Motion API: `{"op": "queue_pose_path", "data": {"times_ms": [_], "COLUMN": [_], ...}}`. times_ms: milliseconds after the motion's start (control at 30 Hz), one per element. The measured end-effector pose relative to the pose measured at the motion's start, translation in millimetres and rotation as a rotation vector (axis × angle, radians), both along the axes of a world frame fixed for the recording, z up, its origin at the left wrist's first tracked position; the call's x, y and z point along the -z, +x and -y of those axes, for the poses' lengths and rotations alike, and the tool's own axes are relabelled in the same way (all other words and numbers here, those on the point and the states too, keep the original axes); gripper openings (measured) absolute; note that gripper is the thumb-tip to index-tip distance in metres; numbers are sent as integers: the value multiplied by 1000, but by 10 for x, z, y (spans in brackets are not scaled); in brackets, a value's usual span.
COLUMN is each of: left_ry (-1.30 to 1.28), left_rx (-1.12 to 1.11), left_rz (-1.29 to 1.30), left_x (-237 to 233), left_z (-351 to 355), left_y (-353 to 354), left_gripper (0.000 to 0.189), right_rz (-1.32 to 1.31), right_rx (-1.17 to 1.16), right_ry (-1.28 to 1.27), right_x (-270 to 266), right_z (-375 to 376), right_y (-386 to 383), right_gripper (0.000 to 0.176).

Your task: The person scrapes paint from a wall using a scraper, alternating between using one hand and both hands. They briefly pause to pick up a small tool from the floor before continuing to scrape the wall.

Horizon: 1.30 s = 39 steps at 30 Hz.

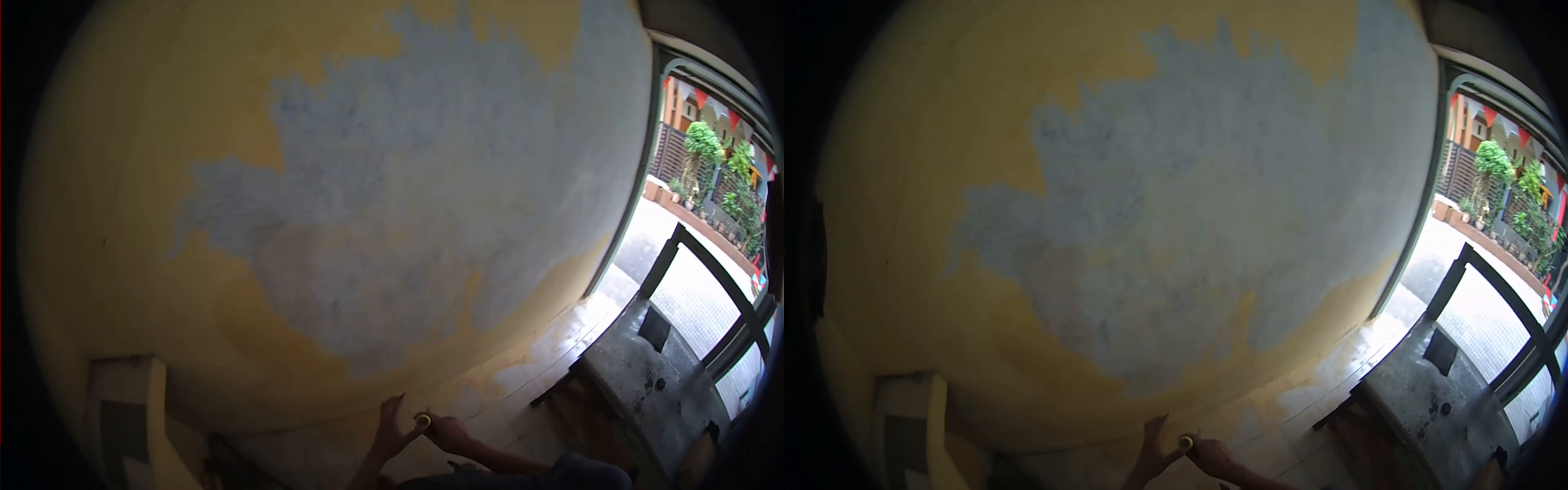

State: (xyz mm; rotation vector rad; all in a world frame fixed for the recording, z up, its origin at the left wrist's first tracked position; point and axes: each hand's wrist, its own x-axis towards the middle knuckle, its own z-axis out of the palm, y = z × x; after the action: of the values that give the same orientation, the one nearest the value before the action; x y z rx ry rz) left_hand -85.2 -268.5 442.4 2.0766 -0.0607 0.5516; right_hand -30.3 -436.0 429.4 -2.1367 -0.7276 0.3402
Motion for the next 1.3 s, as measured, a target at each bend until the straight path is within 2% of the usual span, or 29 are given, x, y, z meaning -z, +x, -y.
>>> {"op": "queue_pose_path", "data": {"times_ms": [33, 100, 167, 233, 300, 333, 400, 467, 533, 567, 600, 633, 667, 733, 767, 867, 933, 1000, 1100, 1133, 1167, 1200, 1300], "left_ry": [-2, 5, -54, -119, 13, 16, -187, -182, -612, -612, -639, -662, -651, -585, -572, -396, -367, -356, -301, -298, -253, -208, -114], "left_rx": [-24, 104, 45, -6, -53, -65, -105, -134, -57, -78, 36, 153, 134, 201, 195, 246, 283, 339, 583, 606, 761, 923, 1162], "left_rz": [-36, 20, 47, 82, 142, 112, 160, 133, 188, 171, 254, 335, 306, 354, 320, 283, 405, 402, 514, 503, 554, 609, 741], "left_x": [-24, 2, -170, -274, -324, -358, -407, -477, -564, -619, -701, -774, -827, -959, -1025, -1215, -1337, -1543, -1772, -1913, -2114, -2308, -2856], "left_z": [-132, -429, -600, -808, -1031, -1102, -1218, -1382, -1447, -1494, -1558, -1624, -1682, -1869, -1952, -2210, -2367, -2543, -2851, -2954, -3051, -3158, -3509], "left_y": [-95, -212, -379, -475, -575, -608, -604, -610, -581, -559, -530, -504, -501, -478, -472, -409, -320, -217, -103, -99, -101, -100, -136], "left_gripper": [67, 59, 53, 47, 44, 44, 45, 50, 51, 51, 50, 48, 48, 50, 50, 53, 53, 52, 47, 47, 42, 37, 27], "right_rz": [26, 18, 123, 86, 39, 119, 177, 256, 245, 189, 125, 55, 24, -8, 84, 31, 28, 36, 139, 260, 387, 403, 586], "right_rx": [-71, -118, -151, -161, -174, -191, -214, -298, -341, -420, -495, -500, -502, -657, -626, -594, -495, -387, -256, -215, -168, -135, -34], "right_ry": [-91, -71, 4, 5, 2, 42, 92, 252, 327, 388, 455, 462, 482, 400, 484, 507, 529, 541, 604, 619, 628, 632, 721], "right_x": [-178, -439, -407, -421, -487, -512, -506, -475, -449, -389, -351, -376, -385, -404, -369, -502, -511, -561, -823, -971, -1125, -1279, -1821], "right_z": [-212, -574, -854, -1067, -1281, -1366, -1560, -1776, -2021, -2156, -2270, -2383, -2475, -2720, -2843, -3081, -3236, -3391, -3644, -3724, -3804, -3901, -4245], "right_y": [-101, -201, -322, -445, -471, -451, -382, -231, -123, -77, -62, -14, 51, 165, 176, 281, 298, 312, 336, 340, 333, 315, 227], "right_gripper": [28, 26, 25, 27, 30, 34, 38, 54, 51, 48, 44, 39, 39, 35, 28, 20, 22, 26, 33, 32, 32, 32, 33]}}
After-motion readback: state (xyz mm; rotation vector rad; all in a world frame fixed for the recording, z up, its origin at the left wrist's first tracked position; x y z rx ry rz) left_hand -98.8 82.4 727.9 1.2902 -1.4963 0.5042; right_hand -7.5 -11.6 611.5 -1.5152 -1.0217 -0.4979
